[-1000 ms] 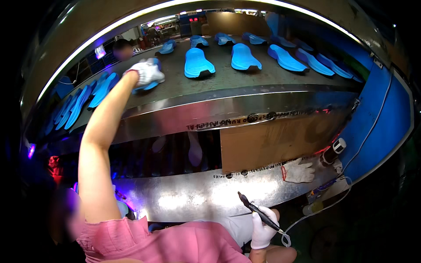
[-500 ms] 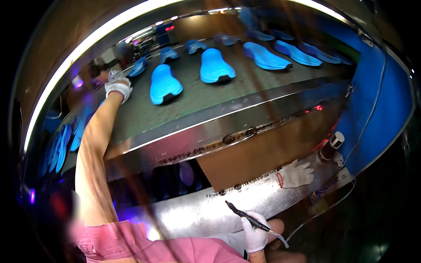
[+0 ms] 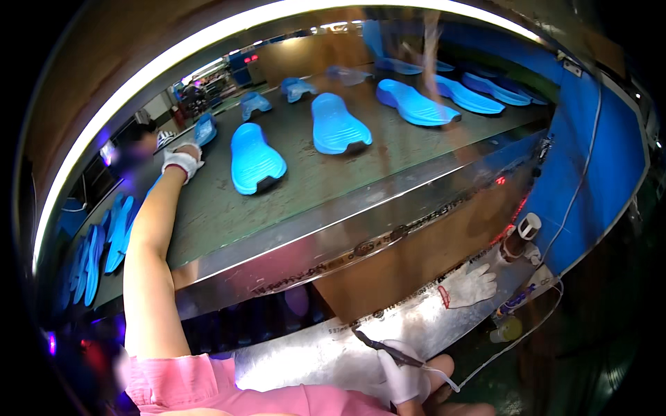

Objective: The person applies adhesive across shoe soles using a brush applicator tool and places the finished soles onto a conveyor belt.

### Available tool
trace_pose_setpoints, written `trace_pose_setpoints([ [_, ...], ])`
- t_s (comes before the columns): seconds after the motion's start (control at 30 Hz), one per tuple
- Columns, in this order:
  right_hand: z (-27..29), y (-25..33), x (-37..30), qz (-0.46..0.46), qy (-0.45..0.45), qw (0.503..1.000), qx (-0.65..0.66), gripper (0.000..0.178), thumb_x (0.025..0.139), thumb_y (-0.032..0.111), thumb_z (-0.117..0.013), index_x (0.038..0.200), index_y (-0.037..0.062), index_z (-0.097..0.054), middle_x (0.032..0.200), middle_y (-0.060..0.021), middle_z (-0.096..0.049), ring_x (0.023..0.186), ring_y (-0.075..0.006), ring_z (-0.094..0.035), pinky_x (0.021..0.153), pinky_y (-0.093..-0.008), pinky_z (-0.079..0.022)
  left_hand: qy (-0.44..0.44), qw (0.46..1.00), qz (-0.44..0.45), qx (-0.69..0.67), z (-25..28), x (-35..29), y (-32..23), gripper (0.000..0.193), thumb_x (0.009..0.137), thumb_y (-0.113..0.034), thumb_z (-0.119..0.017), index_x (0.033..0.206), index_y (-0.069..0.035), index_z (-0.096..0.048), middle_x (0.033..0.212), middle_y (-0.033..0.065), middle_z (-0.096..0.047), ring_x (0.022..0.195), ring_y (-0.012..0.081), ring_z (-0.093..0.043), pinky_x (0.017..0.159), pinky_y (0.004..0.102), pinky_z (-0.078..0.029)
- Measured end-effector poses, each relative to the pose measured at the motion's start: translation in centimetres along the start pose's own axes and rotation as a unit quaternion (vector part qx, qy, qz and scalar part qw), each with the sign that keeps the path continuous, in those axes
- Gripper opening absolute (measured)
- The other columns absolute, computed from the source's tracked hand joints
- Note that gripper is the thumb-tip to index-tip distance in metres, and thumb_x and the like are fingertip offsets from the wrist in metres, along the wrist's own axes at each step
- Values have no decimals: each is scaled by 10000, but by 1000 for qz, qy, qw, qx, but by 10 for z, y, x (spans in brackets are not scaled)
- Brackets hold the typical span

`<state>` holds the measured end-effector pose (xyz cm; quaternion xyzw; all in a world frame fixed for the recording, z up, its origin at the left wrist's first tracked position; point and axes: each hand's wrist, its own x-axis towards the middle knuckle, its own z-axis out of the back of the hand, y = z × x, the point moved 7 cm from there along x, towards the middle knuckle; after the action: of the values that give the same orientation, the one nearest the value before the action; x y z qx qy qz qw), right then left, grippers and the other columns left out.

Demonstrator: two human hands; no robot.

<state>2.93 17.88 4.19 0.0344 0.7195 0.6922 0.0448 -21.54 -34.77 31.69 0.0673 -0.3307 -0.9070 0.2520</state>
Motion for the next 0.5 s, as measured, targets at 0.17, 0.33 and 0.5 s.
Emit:
trace_pose_setpoints([
  [0.17,-15,8,5,10,32,998,59,221,799,19,-718,1008,-20,-657,875,-58,-675,762,-103,-620,694,-232,-506,-247,945,-121,-178,69,-134,-12,462,889,-428,-541,819,10,-672,834,254,-653,804,423,-635,736,453,-505],
  [0.33,-9,1,2,-3,37,997,65,238,812,3,-702,1040,-23,-639,898,-55,-660,765,-96,-609,692,-223,-498,-314,779,-33,-541,66,-169,63,473,916,-416,-519,758,19,-618,631,155,-599,556,281,-559,629,428,-441],
  [0.5,5,-5,-8,-5,59,995,85,254,813,3,-694,1057,-32,-635,946,-71,-663,835,-116,-614,758,-237,-495,-314,863,-107,-380,68,-132,52,657,914,-614,-424,961,4,-640,877,173,-652,873,275,-615,831,377,-451],
])
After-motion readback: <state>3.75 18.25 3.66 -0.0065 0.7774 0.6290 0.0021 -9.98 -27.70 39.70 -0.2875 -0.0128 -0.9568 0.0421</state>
